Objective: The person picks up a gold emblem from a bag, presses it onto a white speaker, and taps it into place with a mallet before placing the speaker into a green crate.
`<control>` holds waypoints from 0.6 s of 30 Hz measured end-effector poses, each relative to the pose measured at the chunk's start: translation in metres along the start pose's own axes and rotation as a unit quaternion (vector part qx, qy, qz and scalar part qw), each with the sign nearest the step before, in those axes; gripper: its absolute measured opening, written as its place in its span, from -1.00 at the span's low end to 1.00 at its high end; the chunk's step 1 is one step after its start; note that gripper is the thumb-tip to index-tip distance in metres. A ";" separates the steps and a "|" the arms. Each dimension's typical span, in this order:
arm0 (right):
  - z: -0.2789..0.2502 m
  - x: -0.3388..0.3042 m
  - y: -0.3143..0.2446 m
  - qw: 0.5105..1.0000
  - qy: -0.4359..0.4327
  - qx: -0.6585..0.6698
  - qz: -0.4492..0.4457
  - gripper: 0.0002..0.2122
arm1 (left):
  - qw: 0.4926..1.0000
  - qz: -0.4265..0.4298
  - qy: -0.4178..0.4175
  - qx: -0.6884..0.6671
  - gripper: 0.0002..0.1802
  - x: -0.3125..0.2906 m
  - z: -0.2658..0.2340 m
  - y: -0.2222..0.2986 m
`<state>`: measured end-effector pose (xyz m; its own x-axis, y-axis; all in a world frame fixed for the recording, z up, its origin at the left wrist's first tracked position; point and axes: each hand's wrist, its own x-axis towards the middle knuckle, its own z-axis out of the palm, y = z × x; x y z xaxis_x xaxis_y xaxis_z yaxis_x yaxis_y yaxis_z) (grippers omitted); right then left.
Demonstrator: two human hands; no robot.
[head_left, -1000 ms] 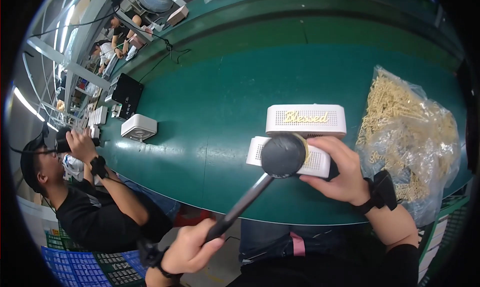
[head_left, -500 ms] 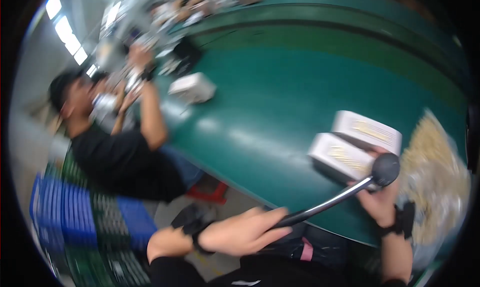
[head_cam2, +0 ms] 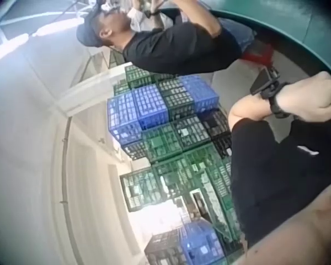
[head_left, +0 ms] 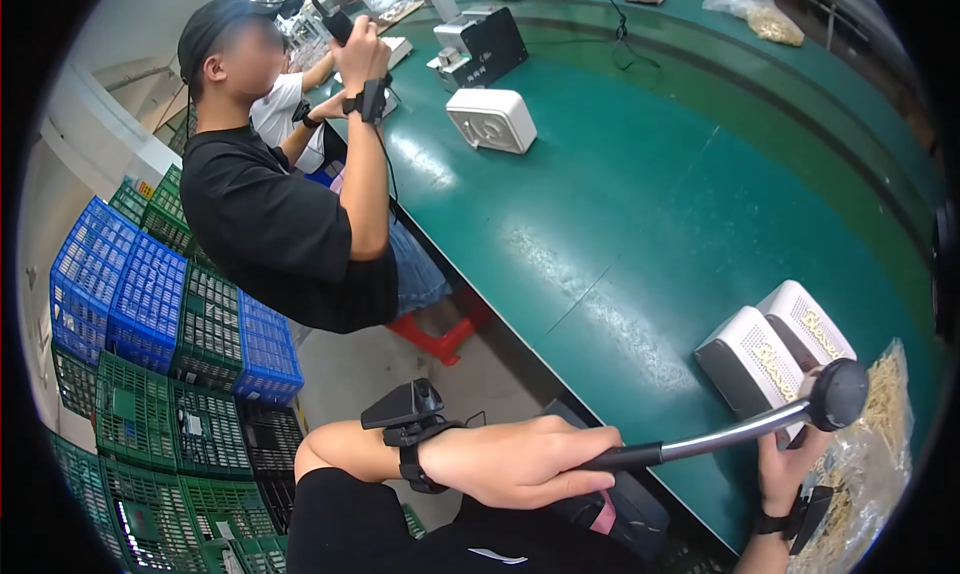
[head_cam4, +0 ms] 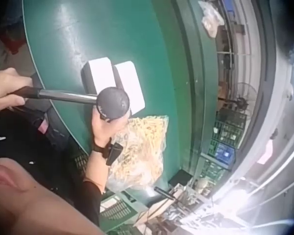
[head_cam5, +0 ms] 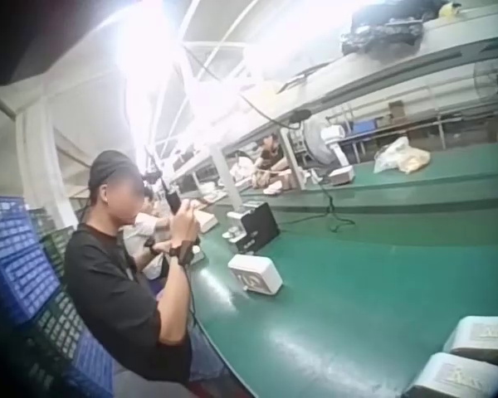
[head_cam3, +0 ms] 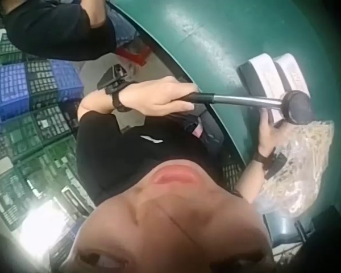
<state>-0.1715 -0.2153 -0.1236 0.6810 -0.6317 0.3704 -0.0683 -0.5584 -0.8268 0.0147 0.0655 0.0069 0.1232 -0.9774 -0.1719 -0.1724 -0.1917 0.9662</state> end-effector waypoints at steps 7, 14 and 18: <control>-0.003 0.000 -0.002 0.998 -0.005 -0.053 0.018 -0.24 | 0.997 -0.061 0.035 0.039 -0.78 -0.009 -0.011 0.002; 0.005 0.020 -0.016 0.988 -0.037 -0.019 -0.147 -0.39 | 0.976 -0.039 0.193 0.088 -0.70 -0.006 -0.027 -0.017; 0.000 0.026 -0.026 0.987 -0.066 -0.013 -0.146 -0.48 | 0.915 -0.066 0.368 0.152 -0.64 0.017 -0.037 -0.032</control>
<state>-0.1525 -0.2174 -0.0924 0.7633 -0.3668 0.5318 0.1279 -0.7211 -0.6809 0.0585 0.0582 -0.0199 0.7683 -0.6401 0.0004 -0.3578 -0.4291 0.8294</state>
